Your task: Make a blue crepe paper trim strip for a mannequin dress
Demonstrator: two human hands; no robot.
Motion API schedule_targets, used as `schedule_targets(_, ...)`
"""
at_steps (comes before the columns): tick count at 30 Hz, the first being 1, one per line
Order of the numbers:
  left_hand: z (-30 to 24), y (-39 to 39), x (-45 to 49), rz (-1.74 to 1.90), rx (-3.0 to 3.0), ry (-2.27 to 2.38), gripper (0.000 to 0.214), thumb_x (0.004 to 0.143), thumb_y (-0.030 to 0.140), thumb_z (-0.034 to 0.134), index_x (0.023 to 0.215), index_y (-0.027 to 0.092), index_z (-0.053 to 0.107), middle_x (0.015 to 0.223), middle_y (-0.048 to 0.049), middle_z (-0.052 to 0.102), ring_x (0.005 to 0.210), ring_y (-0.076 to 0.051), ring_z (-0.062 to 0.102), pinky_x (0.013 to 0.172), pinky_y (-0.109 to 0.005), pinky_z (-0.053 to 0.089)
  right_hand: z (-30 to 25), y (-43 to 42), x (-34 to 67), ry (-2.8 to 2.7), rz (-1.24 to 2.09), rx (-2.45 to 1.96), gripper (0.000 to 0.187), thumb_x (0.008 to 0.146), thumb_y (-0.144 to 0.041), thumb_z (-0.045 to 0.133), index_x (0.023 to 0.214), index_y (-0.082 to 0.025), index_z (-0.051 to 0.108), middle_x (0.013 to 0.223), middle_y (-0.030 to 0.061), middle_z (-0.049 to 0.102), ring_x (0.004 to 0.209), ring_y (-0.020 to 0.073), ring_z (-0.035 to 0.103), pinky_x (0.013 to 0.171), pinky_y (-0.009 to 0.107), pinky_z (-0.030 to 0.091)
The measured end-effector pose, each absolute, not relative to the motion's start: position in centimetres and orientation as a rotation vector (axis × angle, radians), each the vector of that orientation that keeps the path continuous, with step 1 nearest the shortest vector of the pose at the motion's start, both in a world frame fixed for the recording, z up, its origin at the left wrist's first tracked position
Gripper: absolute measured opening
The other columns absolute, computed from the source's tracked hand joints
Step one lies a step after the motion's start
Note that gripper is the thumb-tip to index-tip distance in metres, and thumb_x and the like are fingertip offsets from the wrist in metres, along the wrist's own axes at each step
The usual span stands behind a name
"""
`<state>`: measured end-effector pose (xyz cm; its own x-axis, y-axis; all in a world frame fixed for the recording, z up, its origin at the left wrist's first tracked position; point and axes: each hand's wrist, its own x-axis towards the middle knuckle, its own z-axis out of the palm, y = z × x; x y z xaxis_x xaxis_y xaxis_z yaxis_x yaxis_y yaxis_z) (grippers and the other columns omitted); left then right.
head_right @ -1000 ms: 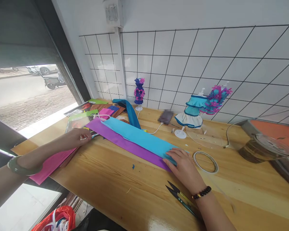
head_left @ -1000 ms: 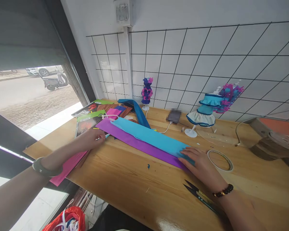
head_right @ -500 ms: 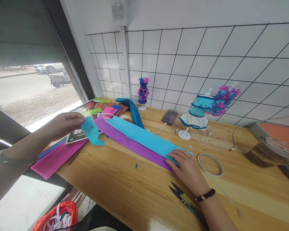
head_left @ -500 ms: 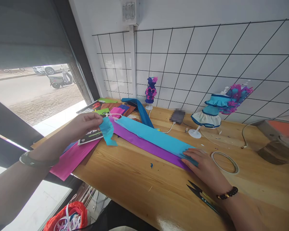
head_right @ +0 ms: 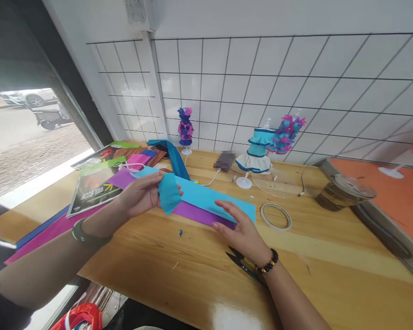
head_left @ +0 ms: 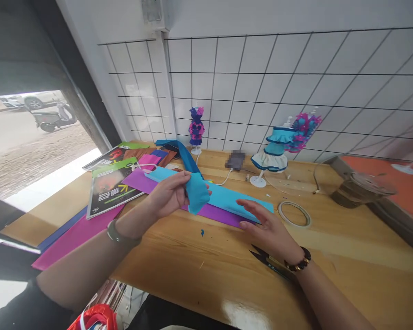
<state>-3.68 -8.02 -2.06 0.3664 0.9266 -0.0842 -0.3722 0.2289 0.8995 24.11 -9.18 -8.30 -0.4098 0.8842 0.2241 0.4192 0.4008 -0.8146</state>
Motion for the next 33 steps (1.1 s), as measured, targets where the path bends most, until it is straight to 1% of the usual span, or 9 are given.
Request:
schedule_targets(5, -2.6, -7.7, 2.0, 0.934, 0.736, 0.529, 0.018, 0.088, 0.022, 0.04, 0.089, 0.012, 0.055, 0.093, -0.0139, 0.069, 0.091, -0.026, 0.065, 0.08, -0.039, 0.05, -8.7, -9.0, 24.0, -1.835, 1.218, -0.82, 0.069, 0.072, -0.041, 0.068, 0.133, -0.028, 0.038, 0.141, 0.0073, 0.038, 0.13, 0.0215, 0.033, 0.11, 0.043, 0.024)
schedule_targets(8, -2.8, -7.7, 3.8, 0.908, 0.676, 0.532, 0.023, 0.089, 0.021, 0.037, 0.091, 0.009, 0.057, 0.095, -0.0157, 0.069, 0.088, -0.025, 0.066, 0.073, -0.037, 0.051, -8.7, -9.0, 23.9, -1.762, 1.355, -0.697, 0.067, 0.068, -0.043, 0.072, 0.128, -0.027, 0.045, 0.138, 0.0078, 0.043, 0.129, 0.023, 0.035, 0.107, 0.043, 0.027)
schedule_targets(12, -3.6, -7.1, 3.6, 0.971, 0.632, 0.577, 0.026, 0.089, 0.023, 0.039, 0.092, 0.008, 0.06, 0.098, -0.0157, 0.068, 0.094, -0.026, 0.064, 0.079, -0.038, 0.051, -8.3, -9.2, 23.9, -1.681, 1.593, -0.747, 0.042, 0.068, -0.04, 0.072, 0.103, -0.019, 0.062, 0.102, 0.0066, 0.066, 0.093, 0.019, 0.06, 0.083, 0.034, 0.048)
schedule_targets(14, -4.2, -6.8, 2.6, 1.047, 0.635, 0.615, 0.024, 0.087, 0.022, 0.041, 0.091, 0.008, 0.06, 0.097, -0.015, 0.068, 0.096, -0.025, 0.063, 0.083, -0.038, 0.05, -8.4, -9.1, 23.9, -1.632, 1.649, -0.857, 0.033, 0.068, -0.038, 0.072, 0.092, -0.017, 0.064, 0.084, 0.0031, 0.067, 0.072, 0.0137, 0.061, 0.067, 0.027, 0.05)
schedule_targets(17, -5.2, -6.7, 0.2, 1.177, 0.671, 0.71, 0.018, 0.086, 0.021, 0.045, 0.085, 0.011, 0.06, 0.089, -0.0104, 0.069, 0.09, -0.021, 0.064, 0.083, -0.039, 0.05, -8.9, -8.7, 24.2, -1.593, 1.607, -1.035, 0.032, 0.065, -0.039, 0.073, 0.087, -0.017, 0.064, 0.076, -0.0001, 0.065, 0.062, 0.0097, 0.056, 0.055, 0.022, 0.045)
schedule_targets(21, -6.3, -8.3, -3.2, 1.226, 0.78, 0.956, 0.009, 0.077, 0.023, 0.06, 0.075, 0.015, 0.057, 0.072, -0.0012, 0.067, 0.072, -0.014, 0.064, 0.076, -0.034, 0.054, -9.7, -8.2, 24.3, -1.651, 1.518, -1.2, 0.037, 0.066, -0.041, 0.07, 0.093, -0.017, 0.065, 0.079, 0.0003, 0.065, 0.064, 0.0101, 0.055, 0.057, 0.023, 0.044)
schedule_targets(25, -7.3, -10.9, -5.9, 1.101, 0.943, 1.326, 0.024, 0.066, 0.031, 0.071, 0.077, 0.014, 0.059, 0.072, -0.0035, 0.067, 0.07, -0.016, 0.065, 0.062, -0.026, 0.054, -9.8, -8.3, 24.1, -1.748, 1.49, -1.251, 0.036, 0.069, -0.039, 0.068, 0.097, -0.016, 0.064, 0.084, 0.0021, 0.065, 0.067, 0.0108, 0.057, 0.059, 0.023, 0.044)
schedule_targets(28, -8.0, -12.6, -7.3, 1.006, 1.017, 1.509, 0.031, 0.063, 0.038, 0.071, 0.077, 0.014, 0.058, 0.066, -0.0046, 0.066, 0.063, -0.019, 0.065, 0.051, -0.026, 0.051, -9.6, -8.6, 23.8, -1.759, 1.568, -1.278, 0.037, 0.071, -0.04, 0.065, 0.1, -0.017, 0.062, 0.089, 0.0037, 0.066, 0.065, 0.0118, 0.058, 0.055, 0.024, 0.046)
schedule_targets(33, -9.4, -14.5, -7.8, 1.053, 1.288, 1.732, 0.037, 0.075, 0.044, 0.058, 0.097, 0.017, 0.047, 0.06, 0.0021, 0.061, 0.047, -0.015, 0.057, 0.042, -0.025, 0.044, -9.8, -8.7, 23.5, -1.815, 1.402, -1.242, 0.029, 0.071, -0.037, 0.066, 0.093, -0.018, 0.066, 0.089, 0.0029, 0.067, 0.078, 0.0141, 0.058, 0.069, 0.026, 0.045)
